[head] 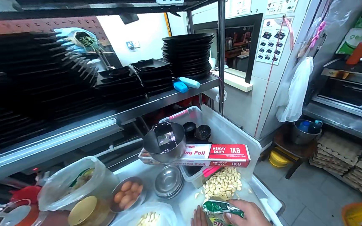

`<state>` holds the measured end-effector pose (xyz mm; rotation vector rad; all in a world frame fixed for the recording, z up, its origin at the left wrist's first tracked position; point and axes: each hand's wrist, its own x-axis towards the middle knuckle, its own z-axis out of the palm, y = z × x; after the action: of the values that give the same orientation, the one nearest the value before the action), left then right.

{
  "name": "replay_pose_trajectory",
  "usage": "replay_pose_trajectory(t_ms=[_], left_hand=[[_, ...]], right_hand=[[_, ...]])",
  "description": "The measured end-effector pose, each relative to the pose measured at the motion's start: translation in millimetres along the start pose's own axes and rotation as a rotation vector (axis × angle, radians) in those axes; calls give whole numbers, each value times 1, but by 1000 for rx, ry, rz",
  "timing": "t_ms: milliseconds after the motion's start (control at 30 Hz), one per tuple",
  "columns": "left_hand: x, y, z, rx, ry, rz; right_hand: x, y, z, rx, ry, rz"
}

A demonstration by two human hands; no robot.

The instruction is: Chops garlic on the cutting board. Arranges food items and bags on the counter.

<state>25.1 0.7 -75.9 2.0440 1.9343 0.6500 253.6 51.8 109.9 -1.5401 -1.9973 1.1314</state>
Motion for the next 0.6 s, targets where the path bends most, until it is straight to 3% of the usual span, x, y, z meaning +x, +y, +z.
replay_pose_trajectory(t_ms=[233, 600], left_hand=[[3, 7, 19, 9, 81, 57], [4, 8, 22, 81, 42, 61]], right_hand=[[-18, -2, -14, 242, 78, 84], [-57, 44, -14, 1008, 385, 326]])
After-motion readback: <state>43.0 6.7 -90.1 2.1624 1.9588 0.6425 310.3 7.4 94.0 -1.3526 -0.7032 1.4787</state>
